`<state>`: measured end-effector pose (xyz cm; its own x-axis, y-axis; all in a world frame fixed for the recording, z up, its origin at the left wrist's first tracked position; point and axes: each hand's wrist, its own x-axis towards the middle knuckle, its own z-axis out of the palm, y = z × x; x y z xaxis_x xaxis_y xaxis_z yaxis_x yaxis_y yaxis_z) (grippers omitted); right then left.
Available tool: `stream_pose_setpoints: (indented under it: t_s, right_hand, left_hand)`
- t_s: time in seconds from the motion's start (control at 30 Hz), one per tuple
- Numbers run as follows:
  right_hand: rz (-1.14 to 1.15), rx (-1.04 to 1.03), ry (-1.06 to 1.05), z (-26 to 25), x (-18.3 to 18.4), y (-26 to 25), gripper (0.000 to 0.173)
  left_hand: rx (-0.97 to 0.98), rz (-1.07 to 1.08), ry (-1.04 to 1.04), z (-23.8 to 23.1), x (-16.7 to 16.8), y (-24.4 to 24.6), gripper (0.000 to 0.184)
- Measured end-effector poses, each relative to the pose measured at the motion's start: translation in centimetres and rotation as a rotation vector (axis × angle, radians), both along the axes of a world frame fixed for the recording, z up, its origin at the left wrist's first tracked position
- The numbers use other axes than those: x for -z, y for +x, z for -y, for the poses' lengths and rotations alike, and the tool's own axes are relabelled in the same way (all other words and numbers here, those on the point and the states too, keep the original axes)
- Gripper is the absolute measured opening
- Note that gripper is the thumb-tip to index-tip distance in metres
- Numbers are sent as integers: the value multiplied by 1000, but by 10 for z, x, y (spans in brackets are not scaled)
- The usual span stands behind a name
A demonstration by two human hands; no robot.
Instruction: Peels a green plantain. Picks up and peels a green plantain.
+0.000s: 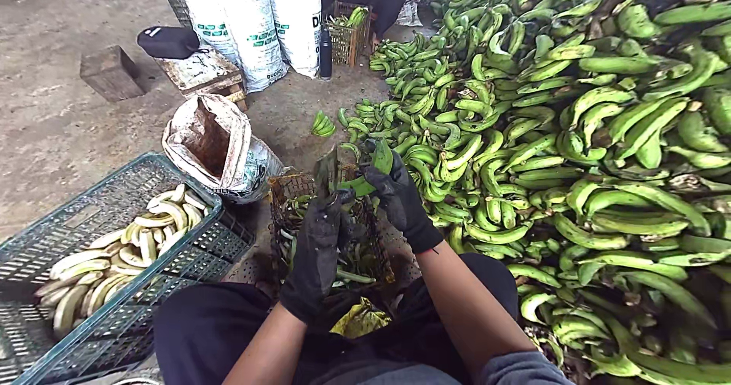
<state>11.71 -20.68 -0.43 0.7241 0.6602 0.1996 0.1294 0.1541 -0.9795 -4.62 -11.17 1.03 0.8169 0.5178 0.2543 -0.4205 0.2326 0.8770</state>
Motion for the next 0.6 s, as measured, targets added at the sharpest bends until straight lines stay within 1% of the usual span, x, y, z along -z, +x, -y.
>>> stream_pose_setpoints:
  t_s: [0.03,0.07,0.1,0.13,0.17,0.2,0.23,0.27,0.3,0.37,0.43,0.53,0.6]
  right_hand:
    - [-12,-8,6,-1,-1,1,55]
    - [-34,-42,32,-2,-4,2,55]
    - [-67,-86,74,-3,-8,4,55]
    - [-110,-135,124,-5,-10,5,53]
    - [-154,-194,169,-6,-13,9,53]
    - [-199,-260,210,-7,-15,17,54]
    - [-247,-306,232,-8,-18,25,55]
    - [-286,-300,218,-9,-17,30,54]
    - [-314,-271,184,-9,-15,31,50]
    - [-351,-213,123,-10,-10,32,46]
    - [-323,-213,114,-15,-3,31,45]
    - [-315,-224,129,-23,7,27,46]
    - [-329,-216,134,-25,12,23,48]
  left_hand:
    - [-11,-26,-13,0,0,1,43]
    - [-9,-135,-9,-1,9,2,39]
    - [39,-338,8,-4,25,3,37]
    - [162,-550,35,-9,49,-1,42]
    - [278,-714,59,-12,71,-4,48]
    - [328,-808,64,-13,83,-6,53]
    - [328,-832,49,-14,83,-7,51]
    - [299,-792,55,-16,75,-9,47]
    - [248,-741,103,-19,64,-9,44]
    - [147,-719,341,-31,29,-7,47]
    - [111,-750,611,-45,2,-7,58]
    - [69,-770,937,-51,-19,-7,63]
    - [48,-766,1037,-53,-17,-6,62]
